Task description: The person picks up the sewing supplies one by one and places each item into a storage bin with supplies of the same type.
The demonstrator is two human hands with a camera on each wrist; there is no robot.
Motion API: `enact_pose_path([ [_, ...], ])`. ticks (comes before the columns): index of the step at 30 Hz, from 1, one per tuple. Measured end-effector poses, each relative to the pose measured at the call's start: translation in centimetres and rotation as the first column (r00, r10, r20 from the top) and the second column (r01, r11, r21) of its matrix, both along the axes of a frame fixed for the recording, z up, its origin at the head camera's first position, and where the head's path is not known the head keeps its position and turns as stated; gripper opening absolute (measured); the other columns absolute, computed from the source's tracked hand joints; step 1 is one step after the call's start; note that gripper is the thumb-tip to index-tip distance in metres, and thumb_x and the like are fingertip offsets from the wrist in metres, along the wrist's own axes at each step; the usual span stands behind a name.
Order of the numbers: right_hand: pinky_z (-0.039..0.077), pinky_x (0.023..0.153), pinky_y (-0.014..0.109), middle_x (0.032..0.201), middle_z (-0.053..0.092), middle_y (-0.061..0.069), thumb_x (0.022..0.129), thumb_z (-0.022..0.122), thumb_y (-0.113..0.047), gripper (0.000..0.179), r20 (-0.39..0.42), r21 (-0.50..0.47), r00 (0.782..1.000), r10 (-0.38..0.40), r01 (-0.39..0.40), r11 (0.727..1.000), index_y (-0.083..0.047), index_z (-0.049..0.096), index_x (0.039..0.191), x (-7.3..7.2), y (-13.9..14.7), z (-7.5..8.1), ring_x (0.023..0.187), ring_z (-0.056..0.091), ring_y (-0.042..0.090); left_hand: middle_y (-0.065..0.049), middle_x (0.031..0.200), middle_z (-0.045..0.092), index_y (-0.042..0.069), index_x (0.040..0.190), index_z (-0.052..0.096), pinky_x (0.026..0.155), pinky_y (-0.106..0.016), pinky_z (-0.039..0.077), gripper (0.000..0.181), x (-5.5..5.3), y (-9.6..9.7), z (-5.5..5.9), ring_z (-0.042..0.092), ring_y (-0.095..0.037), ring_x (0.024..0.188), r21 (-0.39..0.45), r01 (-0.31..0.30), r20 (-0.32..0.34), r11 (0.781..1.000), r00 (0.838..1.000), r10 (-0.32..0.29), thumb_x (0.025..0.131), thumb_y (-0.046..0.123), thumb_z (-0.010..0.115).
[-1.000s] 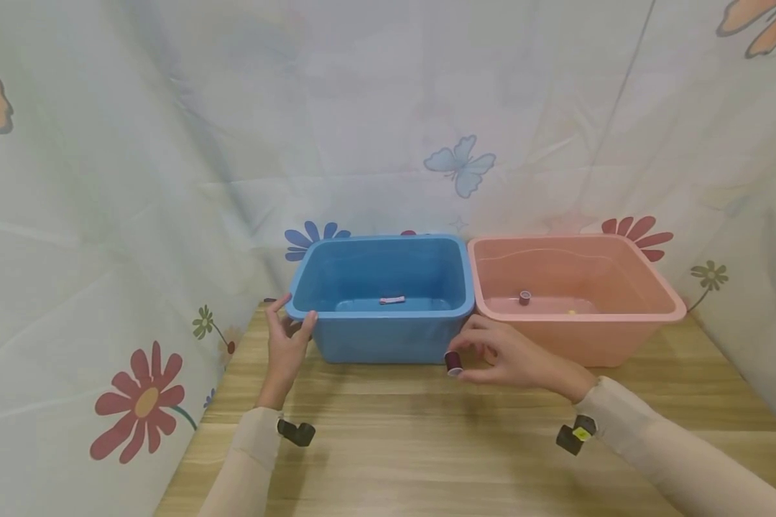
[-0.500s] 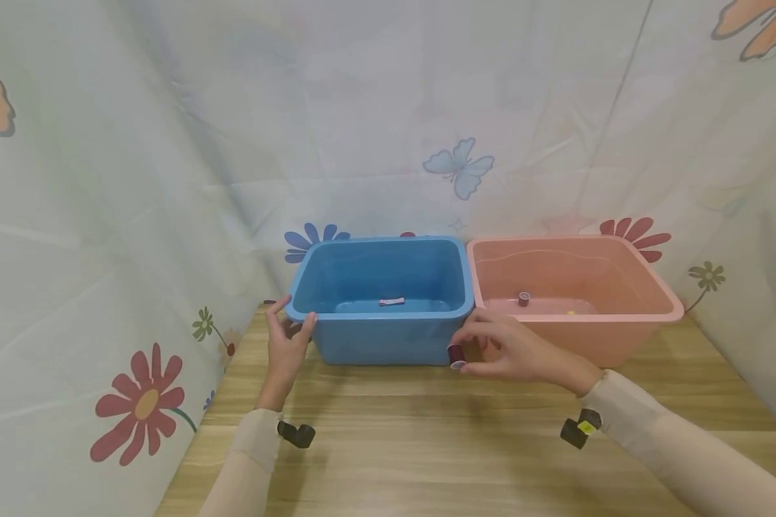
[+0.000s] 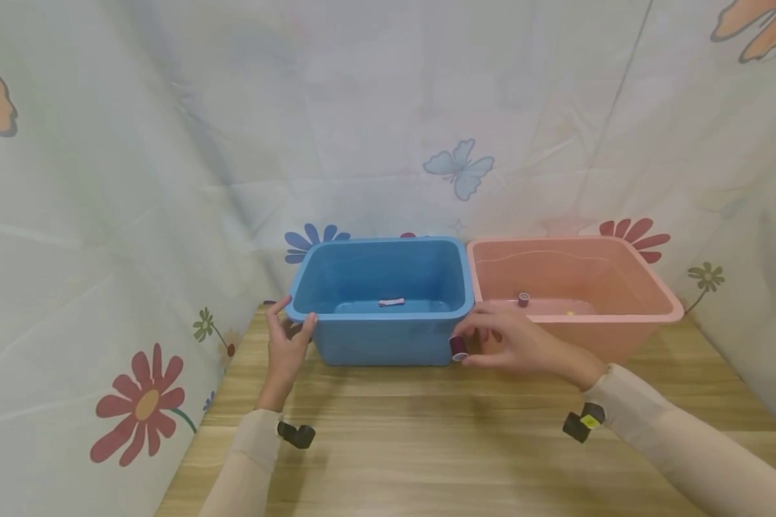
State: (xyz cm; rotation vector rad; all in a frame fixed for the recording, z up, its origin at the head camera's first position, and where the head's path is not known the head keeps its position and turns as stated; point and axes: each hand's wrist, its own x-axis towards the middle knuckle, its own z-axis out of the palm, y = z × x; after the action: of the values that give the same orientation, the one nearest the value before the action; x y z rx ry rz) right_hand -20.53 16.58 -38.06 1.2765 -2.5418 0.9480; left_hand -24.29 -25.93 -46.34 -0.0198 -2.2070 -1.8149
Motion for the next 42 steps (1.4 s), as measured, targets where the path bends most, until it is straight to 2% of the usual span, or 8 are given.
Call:
enact_pose_path([
  [2, 0.052, 0.071, 0.028, 0.114, 0.067, -0.010, 0.082, 0.089, -0.026, 0.040, 0.003, 0.002, 1.000, -0.004, 0.004, 1.000, -0.023, 0.073, 0.119, 0.0, 0.0, 0.1, 0.092, 0.057, 0.009, -0.023, 0.153, 0.043, 0.022, 0.158, 0.021, 0.092, -0.037, 0.051, 0.075, -0.4, -0.3, -0.7, 0.053, -0.035, 0.131, 0.005, -0.004, -0.003, 1.000, 1.000, 0.004, 0.100, 0.034, 0.068],
  [6, 0.055, 0.077, 0.034, 0.118, 0.068, -0.010, 0.084, 0.088, -0.030, 0.041, 0.016, 0.004, 1.000, -0.012, 0.012, 1.000, -0.023, 0.072, 0.121, -0.1, 0.1, 0.3, 0.098, 0.059, 0.011, -0.020, 0.150, 0.045, 0.026, 0.156, 0.024, 0.089, -0.031, 0.052, 0.074, -0.6, -0.3, -1.1, 0.055, -0.033, 0.128, 0.006, -0.015, -0.028, 1.000, 1.000, 0.015, 0.099, 0.037, 0.069],
  [13, 0.057, 0.082, 0.033, 0.115, 0.068, -0.013, 0.084, 0.088, -0.028, 0.041, 0.023, -0.019, 1.000, 0.012, -0.011, 1.000, -0.023, 0.071, 0.122, -0.4, 0.4, 0.8, 0.097, 0.061, 0.009, -0.016, 0.149, 0.046, 0.031, 0.153, 0.027, 0.098, -0.052, 0.051, 0.072, -0.5, -0.3, -1.1, 0.055, -0.032, 0.127, -0.012, -0.031, -0.044, 0.999, 0.999, 0.030, 0.097, 0.046, 0.070],
  [20, 0.056, 0.090, 0.036, 0.119, 0.066, -0.016, 0.085, 0.087, -0.027, 0.042, 0.032, -0.020, 0.999, 0.013, -0.012, 1.000, -0.028, 0.070, 0.123, -0.6, 0.8, 1.0, 0.103, 0.060, 0.006, -0.018, 0.147, 0.048, 0.030, 0.154, 0.027, 0.095, -0.043, 0.052, 0.072, -0.4, -0.4, -1.1, 0.056, -0.032, 0.127, 0.001, -0.022, -0.040, 1.000, 0.999, 0.022, 0.097, 0.044, 0.070],
  [26, 0.058, 0.089, 0.046, 0.119, 0.067, -0.014, 0.088, 0.084, -0.031, 0.040, 0.000, -0.028, 1.000, 0.005, -0.005, 1.000, -0.026, 0.069, 0.125, -1.0, 1.2, 1.1, 0.103, 0.062, 0.008, -0.018, 0.152, 0.045, 0.029, 0.156, 0.025, 0.098, -0.047, 0.050, 0.074, -0.4, -0.5, -1.1, 0.054, -0.032, 0.130, 0.017, -0.009, -0.019, 1.000, 1.000, 0.010, 0.098, 0.041, 0.069],
  [34, 0.059, 0.087, 0.045, 0.112, 0.069, -0.012, 0.083, 0.088, -0.020, 0.040, -0.027, -0.070, 1.000, 0.009, -0.011, 0.997, -0.019, 0.072, 0.119, -1.6, 1.7, 1.4, 0.102, 0.064, 0.011, -0.017, 0.151, 0.046, 0.030, 0.156, 0.024, 0.089, -0.026, 0.051, 0.073, -0.5, -0.5, -1.1, 0.055, -0.030, 0.130, 0.018, 0.000, -0.016, 1.000, 1.000, 0.001, 0.099, 0.039, 0.069],
  [38, 0.059, 0.087, 0.045, 0.111, 0.069, -0.013, 0.084, 0.088, -0.023, 0.038, -0.031, -0.061, 0.999, -0.010, 0.008, 0.998, -0.019, 0.073, 0.119, -1.7, 1.9, 1.7, 0.102, 0.065, 0.015, -0.018, 0.152, 0.045, 0.030, 0.156, 0.024, 0.097, -0.039, 0.051, 0.074, -0.4, -0.3, -1.0, 0.054, -0.031, 0.130, 0.014, -0.008, -0.014, 1.000, 1.000, 0.008, 0.098, 0.041, 0.069],
  [42, 0.058, 0.086, 0.044, 0.111, 0.069, -0.013, 0.085, 0.087, -0.026, 0.037, -0.033, -0.060, 0.999, -0.017, 0.014, 0.998, -0.020, 0.073, 0.119, -1.7, 2.1, 2.0, 0.101, 0.065, 0.018, -0.022, 0.153, 0.043, 0.021, 0.157, 0.022, 0.099, -0.045, 0.050, 0.076, 0.4, 0.2, 0.4, 0.053, -0.033, 0.131, 0.011, 0.002, 0.011, 1.000, 1.000, -0.002, 0.099, 0.037, 0.068],
])
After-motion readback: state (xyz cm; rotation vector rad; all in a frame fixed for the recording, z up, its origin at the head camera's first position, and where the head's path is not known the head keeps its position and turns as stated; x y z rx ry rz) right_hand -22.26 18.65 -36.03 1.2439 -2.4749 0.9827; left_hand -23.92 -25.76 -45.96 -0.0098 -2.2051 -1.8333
